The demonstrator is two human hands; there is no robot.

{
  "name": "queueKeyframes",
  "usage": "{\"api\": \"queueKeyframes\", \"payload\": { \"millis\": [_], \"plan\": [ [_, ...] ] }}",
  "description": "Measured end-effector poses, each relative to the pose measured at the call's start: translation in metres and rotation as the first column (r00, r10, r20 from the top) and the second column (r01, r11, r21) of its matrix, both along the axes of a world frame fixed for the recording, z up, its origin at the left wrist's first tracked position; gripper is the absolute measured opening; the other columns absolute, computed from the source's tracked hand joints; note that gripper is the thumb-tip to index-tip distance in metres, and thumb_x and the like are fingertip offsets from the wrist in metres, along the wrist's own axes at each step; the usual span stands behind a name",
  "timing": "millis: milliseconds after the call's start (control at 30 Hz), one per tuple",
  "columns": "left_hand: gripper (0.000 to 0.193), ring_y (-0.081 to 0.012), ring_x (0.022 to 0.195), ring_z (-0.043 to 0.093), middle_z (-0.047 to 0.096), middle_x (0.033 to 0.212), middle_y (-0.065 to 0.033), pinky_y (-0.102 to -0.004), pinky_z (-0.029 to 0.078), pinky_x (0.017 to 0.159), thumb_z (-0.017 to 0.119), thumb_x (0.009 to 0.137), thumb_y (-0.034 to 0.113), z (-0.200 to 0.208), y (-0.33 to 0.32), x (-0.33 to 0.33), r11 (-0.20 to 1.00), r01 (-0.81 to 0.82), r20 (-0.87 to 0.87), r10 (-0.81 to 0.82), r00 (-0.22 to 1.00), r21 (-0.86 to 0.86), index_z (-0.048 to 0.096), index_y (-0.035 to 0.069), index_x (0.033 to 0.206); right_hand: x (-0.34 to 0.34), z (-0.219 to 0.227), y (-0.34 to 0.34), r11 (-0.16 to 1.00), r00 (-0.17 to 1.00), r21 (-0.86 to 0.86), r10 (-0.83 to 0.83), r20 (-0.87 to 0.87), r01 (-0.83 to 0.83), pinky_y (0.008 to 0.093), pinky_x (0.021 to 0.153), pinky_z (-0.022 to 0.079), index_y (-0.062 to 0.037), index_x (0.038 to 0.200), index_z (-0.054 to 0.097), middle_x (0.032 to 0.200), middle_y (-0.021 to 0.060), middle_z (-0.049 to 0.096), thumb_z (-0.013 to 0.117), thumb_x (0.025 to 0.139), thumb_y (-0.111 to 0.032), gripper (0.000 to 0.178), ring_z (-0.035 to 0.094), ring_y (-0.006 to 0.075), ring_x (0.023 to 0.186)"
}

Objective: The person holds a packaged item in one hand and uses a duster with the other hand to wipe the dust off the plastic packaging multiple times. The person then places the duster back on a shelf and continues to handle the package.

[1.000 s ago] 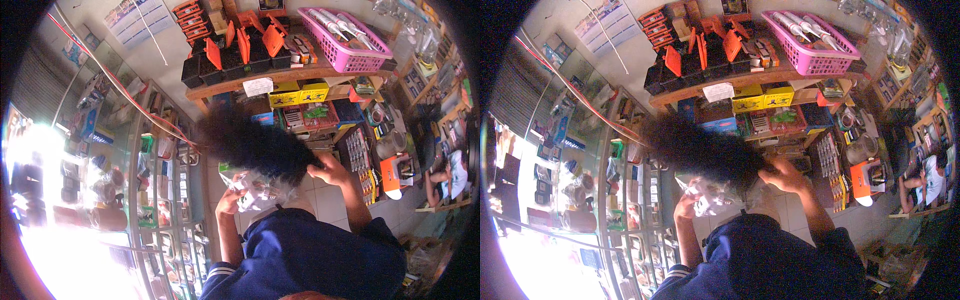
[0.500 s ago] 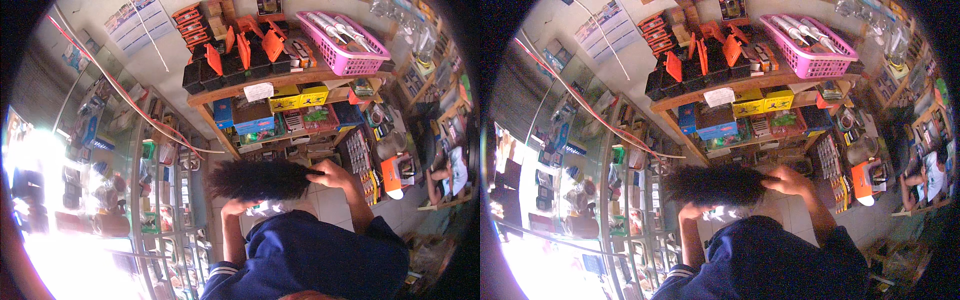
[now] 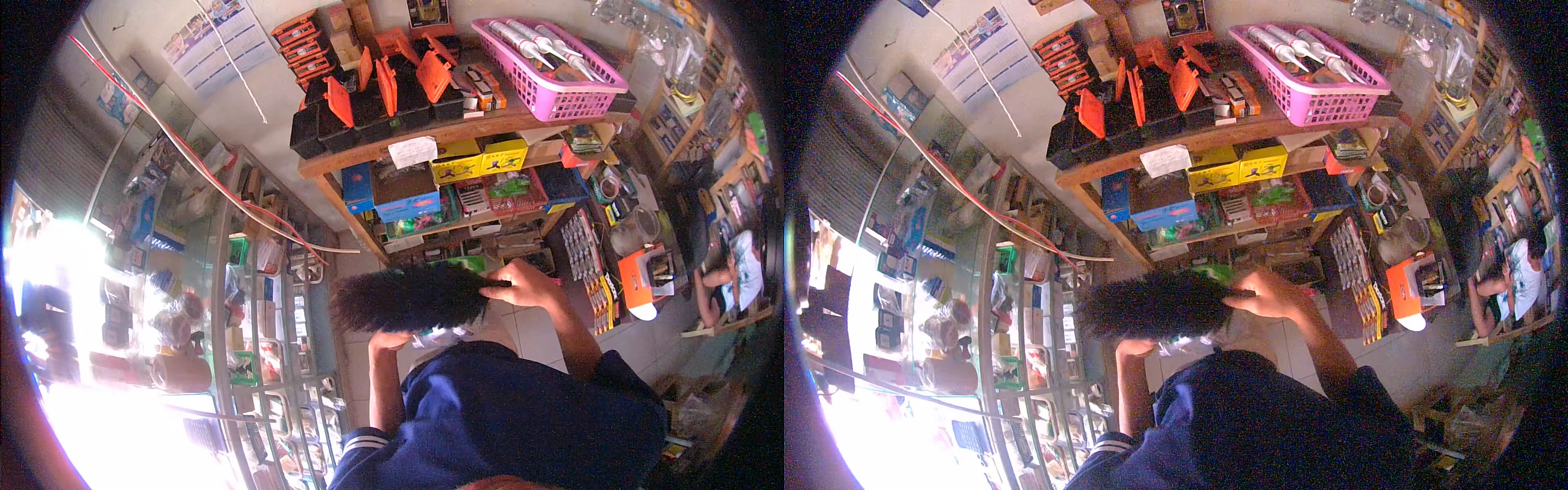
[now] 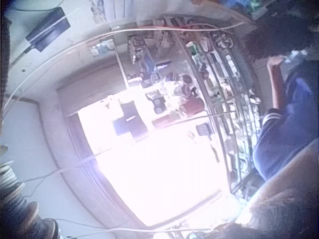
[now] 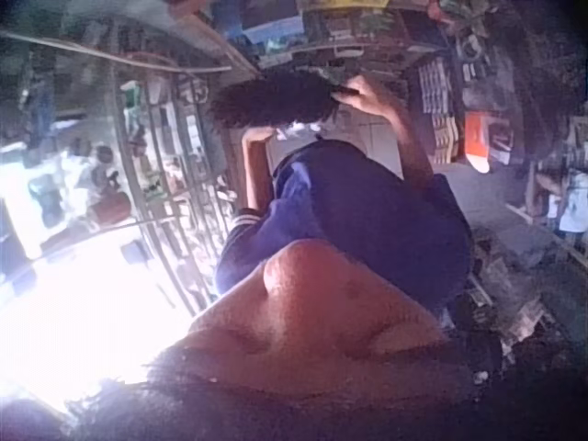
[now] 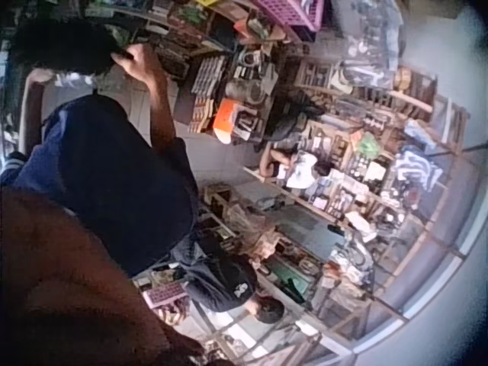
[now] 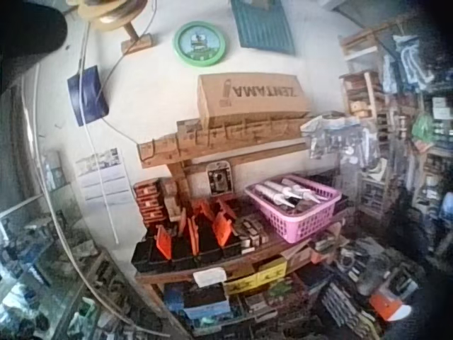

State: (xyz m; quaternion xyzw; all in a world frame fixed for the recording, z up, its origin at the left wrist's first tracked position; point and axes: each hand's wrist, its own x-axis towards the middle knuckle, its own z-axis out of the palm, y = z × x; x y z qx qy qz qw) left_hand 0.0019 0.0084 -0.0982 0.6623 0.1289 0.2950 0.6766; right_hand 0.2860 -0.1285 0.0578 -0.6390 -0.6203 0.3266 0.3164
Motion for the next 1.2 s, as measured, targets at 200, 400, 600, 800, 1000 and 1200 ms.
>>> {"api": "queueKeyframes", "payload": {
  "millis": [200, 400, 600, 800, 1000, 1200],
  "plan": [
    [0.044, -0.0258, 0.116, 0.052, 0.056, 0.126, -0.0082, -0.0391, 0.042, 0.099, 0.059, 0.087, 0.007, 0.009, 0.032, -0.019, 0.878, -0.073, -0.173, -0.011, 0.985, -0.472, 0.05, 0.006, 0.13, 0.038, -0.013, -0.019, 0.971, 0.992, -0.202, -0.129, 0.004, 0.127, 0.0353, 0.054, 0.042, 0.004, 0.074, 0.064, 0.059, 0.0128, 0.059, 0.067, 0.084, -0.034, 0.04, 0.053, 0.0142, 0.055],
    [0.051, -0.0297, 0.114, 0.053, 0.056, 0.124, -0.0123, -0.0478, 0.04, 0.1, 0.039, 0.098, 0.043, 0.072, 0.032, 0.028, 0.54, -0.131, 0.198, 0.508, 0.838, -0.832, 0.047, 0.007, 0.132, 0.01, -0.077, -0.03, 0.969, 0.977, -0.175, -0.191, -0.095, 0.173, 0.0346, 0.056, 0.041, 0.0031, 0.075, 0.063, 0.059, 0.0085, 0.058, 0.066, 0.086, -0.037, 0.041, 0.05, 0.011, 0.059],
    [0.047, -0.0281, 0.117, 0.052, 0.056, 0.126, -0.0104, -0.0468, 0.039, 0.102, 0.037, 0.099, 0.042, 0.095, 0.026, 0.033, 0.507, -0.016, 0.331, 0.585, 0.74, -0.862, 0.046, 0.013, 0.135, -0.016, -0.091, -0.039, 0.958, 0.925, -0.052, -0.284, -0.252, 0.28, 0.0312, 0.056, 0.039, 0.0038, 0.077, 0.062, 0.057, 0.0028, 0.051, 0.065, 0.087, -0.023, 0.029, 0.048, 0.0104, 0.058],
    [0.046, -0.0282, 0.119, 0.05, 0.052, 0.13, -0.0107, -0.0433, 0.037, 0.104, 0.041, 0.097, 0.04, 0.079, 0.026, 0.032, 0.556, 0.01, 0.398, 0.582, 0.709, -0.831, 0.044, 0.014, 0.135, -0.009, -0.091, -0.053, 0.985, 0.956, -0.15, -0.125, -0.265, 0.087, 0.0297, 0.05, 0.033, 0.0004, 0.068, 0.057, 0.056, -0.0006, 0.048, 0.065, 0.088, -0.024, 0.032, 0.043, 0.0085, 0.054],
    [0.038, -0.0223, 0.11, 0.056, 0.058, 0.118, -0.0078, -0.0407, 0.046, 0.092, 0.049, 0.095, 0.03, 0.054, 0.021, 0.032, 0.494, -0.28, 0.17, 0.684, 0.709, -0.823, 0.049, 0.009, 0.127, -0.004, -0.093, -0.061, 0.934, 0.725, -0.288, -0.347, -0.594, 0.211, 0.0252, 0.045, 0.029, -0.0089, 0.067, 0.048, 0.055, -0.0043, 0.043, 0.062, 0.09, -0.022, 0.03, 0.038, 0.0062, 0.049],
    [0.073, -0.0239, 0.11, 0.056, 0.055, 0.123, -0.0093, -0.0398, 0.051, 0.089, 0.066, 0.078, 0.003, 0.081, -0.007, 0.037, 0.747, -0.108, 0.282, 0.375, 0.883, -0.656, 0.032, 0.012, 0.142, 0.005, -0.073, -0.043, 0.864, 0.546, -0.286, -0.487, -0.681, 0.414, 0.023, 0.041, 0.025, -0.0109, 0.083, 0.051, 0.06, -0.0057, 0.045, 0.069, 0.085, -0.022, 0.022, 0.035, 0.0042, 0.046]
  ]
}}
